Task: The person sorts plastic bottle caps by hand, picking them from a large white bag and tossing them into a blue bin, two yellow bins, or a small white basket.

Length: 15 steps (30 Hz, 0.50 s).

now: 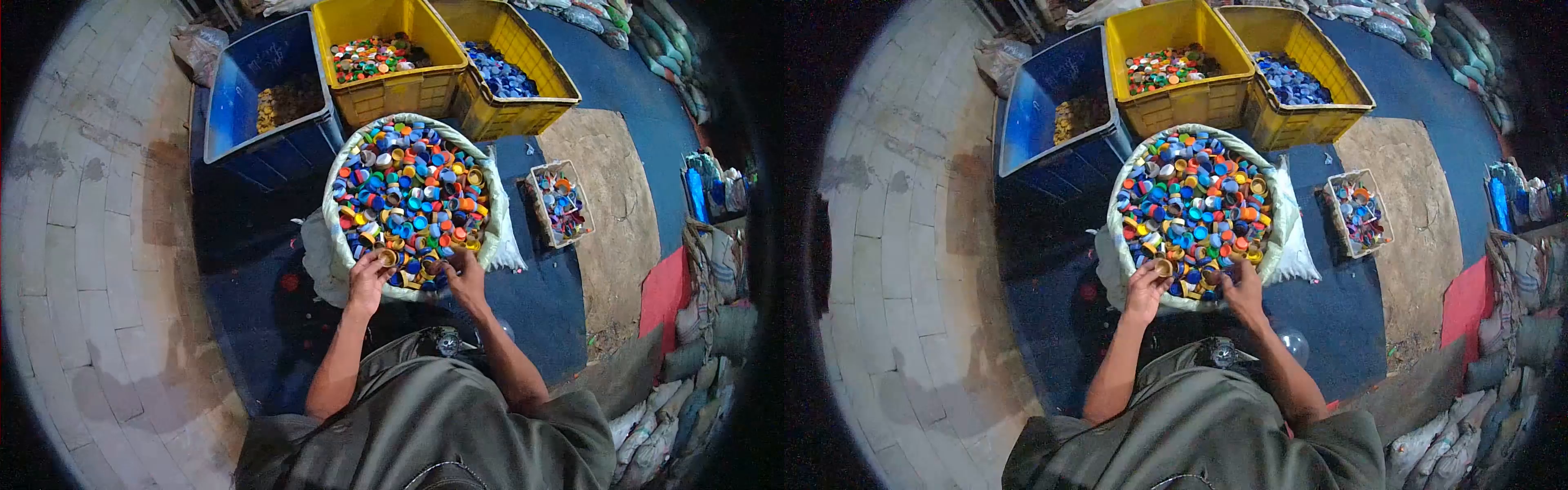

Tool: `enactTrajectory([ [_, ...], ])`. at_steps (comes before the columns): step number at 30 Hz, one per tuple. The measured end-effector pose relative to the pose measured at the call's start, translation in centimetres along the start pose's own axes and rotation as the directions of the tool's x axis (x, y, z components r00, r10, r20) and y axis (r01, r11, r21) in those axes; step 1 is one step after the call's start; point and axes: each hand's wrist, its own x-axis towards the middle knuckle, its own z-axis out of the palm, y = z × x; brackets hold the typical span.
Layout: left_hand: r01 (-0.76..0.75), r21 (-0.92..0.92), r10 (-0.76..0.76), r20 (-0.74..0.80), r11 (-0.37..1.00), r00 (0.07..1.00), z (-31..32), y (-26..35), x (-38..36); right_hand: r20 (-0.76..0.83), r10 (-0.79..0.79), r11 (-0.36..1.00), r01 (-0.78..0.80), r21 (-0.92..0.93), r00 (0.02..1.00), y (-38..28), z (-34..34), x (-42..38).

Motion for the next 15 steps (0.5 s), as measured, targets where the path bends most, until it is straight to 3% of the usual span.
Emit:
enactTrajectory([
  [1, 0.000, -0.075, 0.005, 0.066, 0.997, 0.998, -0.5, 0.4, -0.1, 0.025, -0.083, 0.992, 0.085, -0.094, 0.996, -1.1, 0.5, 0.2],
  [2, 0.000, -0.126, 0.009, 0.073, 0.992, 0.997, -0.8, 0.7, -0.2, -0.002, -0.217, 0.966, 0.215, -0.144, 0.976, -2.2, 1.2, 0.5],
  [5, -0.002, -0.274, 0.021, 0.066, 0.962, 0.998, -1.2, 1.6, -1.1, 0.114, -0.442, 0.859, 0.457, -0.233, 0.890, -5.4, 2.6, 2.0],
  [10, -0.008, -0.367, -0.008, -0.040, 0.930, 0.999, -3.0, 1.5, -1.7, 0.304, -0.477, 0.754, 0.561, -0.342, 0.825, -4.7, 6.6, 3.8],
  [13, 0.010, -0.360, -0.049, -0.099, 0.933, 0.994, -3.2, 1.5, -1.8, 0.408, -0.392, 0.699, 0.555, -0.450, 0.825, -5.3, 6.6, 3.9],
  [15, 0.037, -0.316, -0.073, -0.102, 0.948, 0.992, -3.6, 1.3, -2.0, 0.389, -0.394, 0.716, 0.544, -0.438, 0.833, -4.9, 7.1, 3.8],
])
